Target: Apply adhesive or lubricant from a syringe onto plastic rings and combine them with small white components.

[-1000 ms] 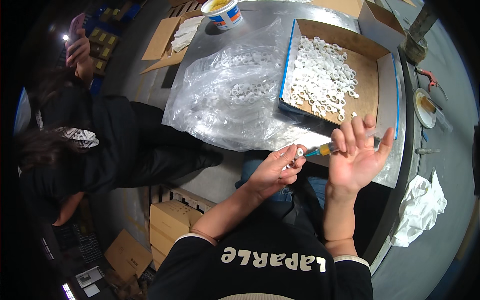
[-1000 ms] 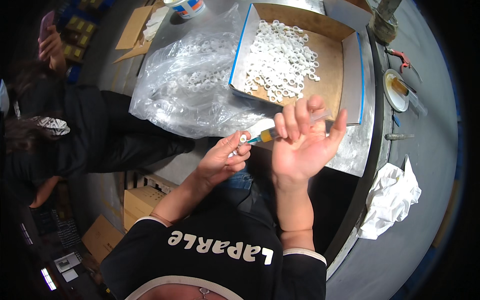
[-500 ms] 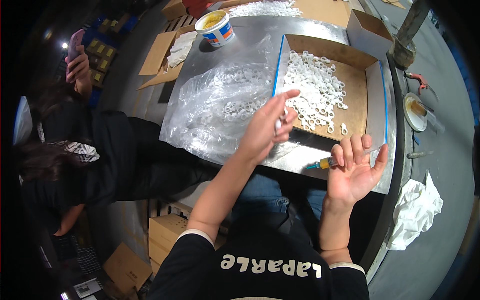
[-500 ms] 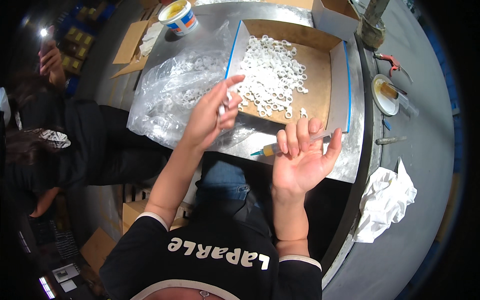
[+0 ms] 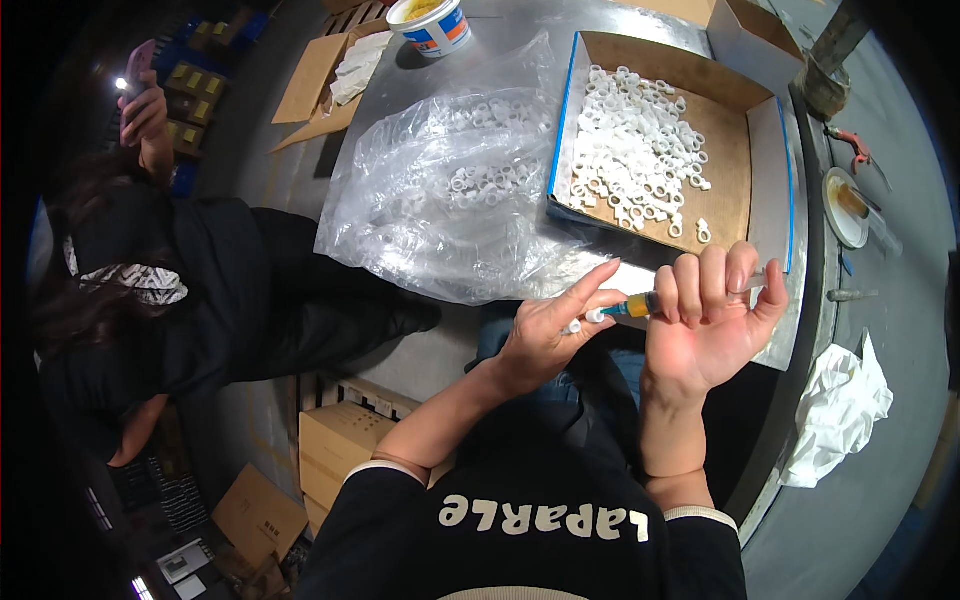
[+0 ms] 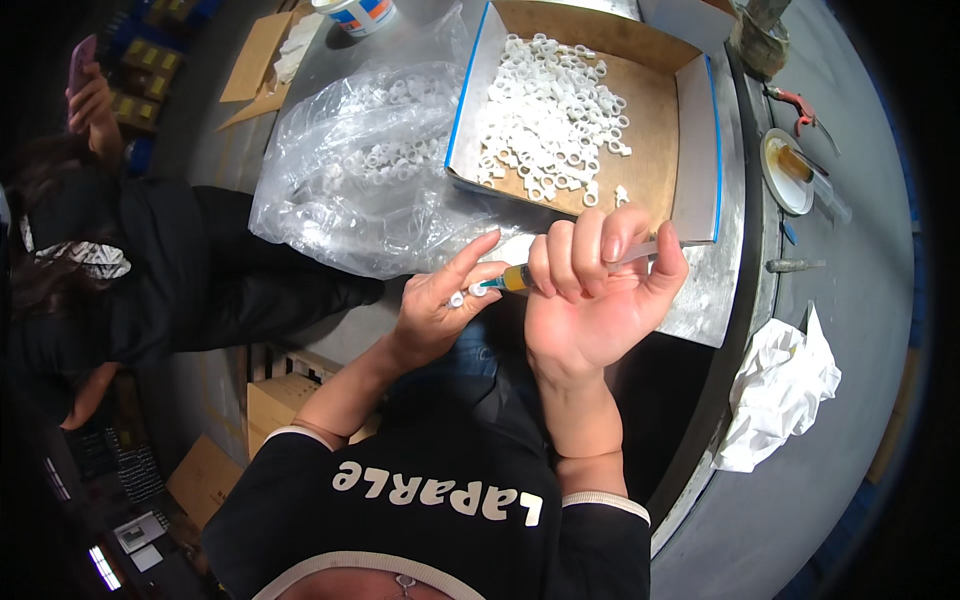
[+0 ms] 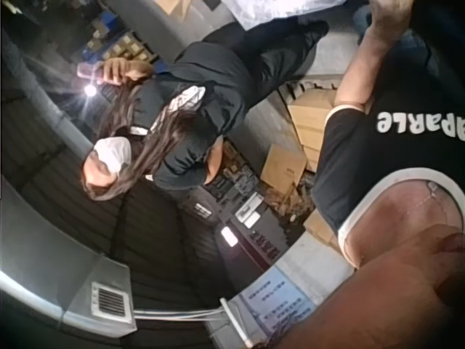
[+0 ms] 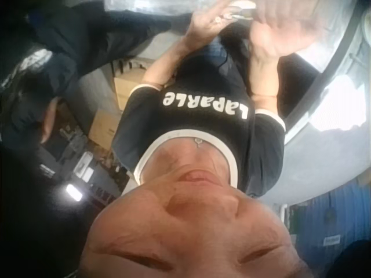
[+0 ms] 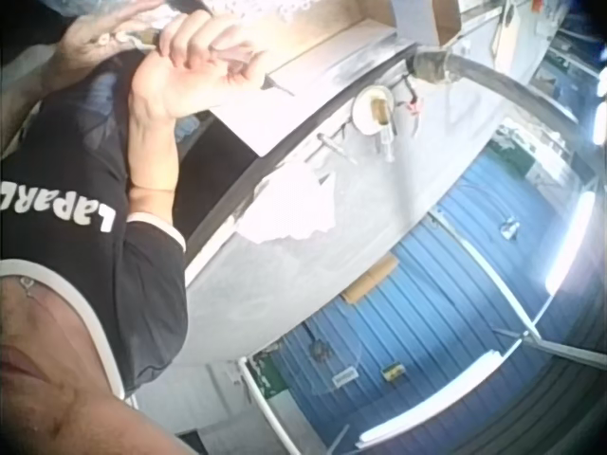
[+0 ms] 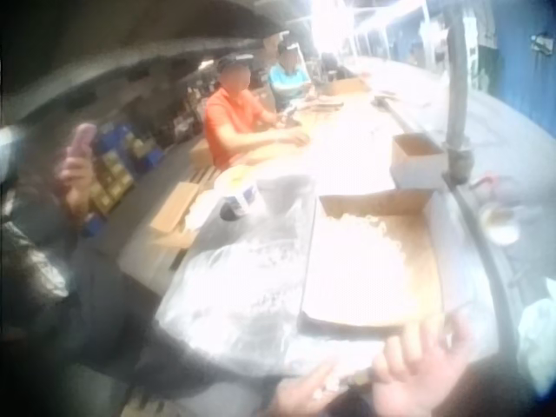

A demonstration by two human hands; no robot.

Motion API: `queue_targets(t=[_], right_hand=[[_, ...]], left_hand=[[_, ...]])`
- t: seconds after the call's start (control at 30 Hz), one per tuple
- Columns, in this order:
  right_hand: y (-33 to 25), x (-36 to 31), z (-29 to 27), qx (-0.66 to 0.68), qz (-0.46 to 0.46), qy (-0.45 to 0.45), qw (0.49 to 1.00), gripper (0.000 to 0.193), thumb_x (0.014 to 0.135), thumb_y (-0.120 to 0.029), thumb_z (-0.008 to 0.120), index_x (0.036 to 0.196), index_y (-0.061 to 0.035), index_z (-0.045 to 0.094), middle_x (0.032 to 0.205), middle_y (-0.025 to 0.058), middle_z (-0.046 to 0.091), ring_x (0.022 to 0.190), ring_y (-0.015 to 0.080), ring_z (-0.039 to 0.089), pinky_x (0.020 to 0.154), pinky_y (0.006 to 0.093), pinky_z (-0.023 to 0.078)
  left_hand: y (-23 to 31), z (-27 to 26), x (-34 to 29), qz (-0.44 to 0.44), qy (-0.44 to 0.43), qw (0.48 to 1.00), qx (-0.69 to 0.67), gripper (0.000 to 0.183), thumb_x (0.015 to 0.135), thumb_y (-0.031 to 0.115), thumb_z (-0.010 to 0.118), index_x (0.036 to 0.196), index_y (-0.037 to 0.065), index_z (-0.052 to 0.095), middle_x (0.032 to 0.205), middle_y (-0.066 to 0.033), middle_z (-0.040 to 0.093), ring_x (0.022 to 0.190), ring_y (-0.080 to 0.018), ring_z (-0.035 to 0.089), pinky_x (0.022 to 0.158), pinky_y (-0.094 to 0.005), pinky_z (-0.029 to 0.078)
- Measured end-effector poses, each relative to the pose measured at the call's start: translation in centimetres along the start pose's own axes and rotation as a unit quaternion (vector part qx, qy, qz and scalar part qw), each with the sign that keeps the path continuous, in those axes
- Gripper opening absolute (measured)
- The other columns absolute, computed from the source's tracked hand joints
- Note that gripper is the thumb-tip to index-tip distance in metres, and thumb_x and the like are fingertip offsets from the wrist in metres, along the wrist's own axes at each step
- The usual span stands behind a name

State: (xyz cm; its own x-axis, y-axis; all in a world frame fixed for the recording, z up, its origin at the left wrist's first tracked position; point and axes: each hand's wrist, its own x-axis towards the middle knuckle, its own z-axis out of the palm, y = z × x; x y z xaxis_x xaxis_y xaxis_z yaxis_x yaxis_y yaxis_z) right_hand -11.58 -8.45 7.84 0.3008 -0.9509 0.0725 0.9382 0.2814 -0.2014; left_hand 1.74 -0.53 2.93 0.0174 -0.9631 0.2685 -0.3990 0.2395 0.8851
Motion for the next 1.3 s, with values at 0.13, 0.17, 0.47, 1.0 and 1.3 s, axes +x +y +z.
queue_targets(t=[0.13, 0.17, 0.47, 1.0, 1.3], right_hand=[[0.1, -0.1, 0.1, -0.024, -0.002, -0.009, 1.000, 0.038, 0.093, -0.037, 0.030, 0.067, -0.0096, 0.037, 0.048, -0.0017, 0.026, 0.041, 0.0107, 0.021, 0.041, 0.0261, 0.023], [0.1, -0.2, 0.1, -0.024, -0.001, -0.008, 1.000, 0.038, 0.093, -0.037, 0.030, 0.067, -0.0096, 0.037, 0.048, -0.0017, 0.026, 0.041, 0.0107, 0.021, 0.041, 0.0261, 0.023], [-0.2, -0.3, -0.3, -0.029, 0.029, -0.044, 0.998, 0.039, 0.093, -0.034, 0.029, 0.063, -0.0093, 0.035, 0.046, -0.0013, 0.026, 0.039, 0.0111, 0.021, 0.041, 0.0268, 0.023], [-2.9, 1.1, -1.0, 0.209, 0.086, 0.025, 0.974, 0.030, 0.093, -0.035, 0.043, 0.083, -0.0070, 0.043, 0.056, -0.0013, 0.028, 0.047, 0.0099, 0.024, 0.044, 0.0258, 0.023], [-2.9, 1.0, -1.0, 0.153, 0.047, 0.041, 0.986, 0.037, 0.094, -0.040, 0.037, 0.077, -0.0071, 0.042, 0.053, -0.0007, 0.028, 0.044, 0.0109, 0.024, 0.044, 0.0269, 0.025]], left_hand=[[-0.1, 0.1, 0.0, 0.038, 0.019, 0.999, 0.004, 0.055, 0.080, 0.003, 0.063, 0.131, 0.003, 0.042, 0.098, -0.0110, 0.066, 0.085, -0.0198, 0.066, 0.073, -0.0285, 0.052], [-0.2, 0.1, 0.0, 0.032, 0.018, 0.999, -0.006, 0.054, 0.079, 0.002, 0.064, 0.129, 0.003, 0.044, 0.098, -0.0109, 0.066, 0.085, -0.0199, 0.066, 0.072, -0.0284, 0.052], [0.1, 0.1, 0.1, 0.079, 0.021, 0.996, 0.026, 0.049, 0.079, 0.004, 0.066, 0.123, -0.003, 0.048, 0.092, -0.0138, 0.067, 0.081, -0.0199, 0.067, 0.070, -0.0277, 0.052], [0.7, -0.2, 0.9, 0.250, 0.043, 0.967, 0.005, 0.054, 0.083, 0.013, 0.062, 0.129, -0.002, 0.037, 0.090, -0.0156, 0.067, 0.077, -0.0283, 0.068, 0.065, -0.0339, 0.054], [0.9, -1.0, 11.0, 0.149, 0.092, 0.976, 0.133, 0.049, 0.090, 0.000, 0.046, 0.136, -0.002, 0.030, 0.114, -0.0141, 0.060, 0.085, -0.0117, 0.063, 0.068, -0.0180, 0.046]])
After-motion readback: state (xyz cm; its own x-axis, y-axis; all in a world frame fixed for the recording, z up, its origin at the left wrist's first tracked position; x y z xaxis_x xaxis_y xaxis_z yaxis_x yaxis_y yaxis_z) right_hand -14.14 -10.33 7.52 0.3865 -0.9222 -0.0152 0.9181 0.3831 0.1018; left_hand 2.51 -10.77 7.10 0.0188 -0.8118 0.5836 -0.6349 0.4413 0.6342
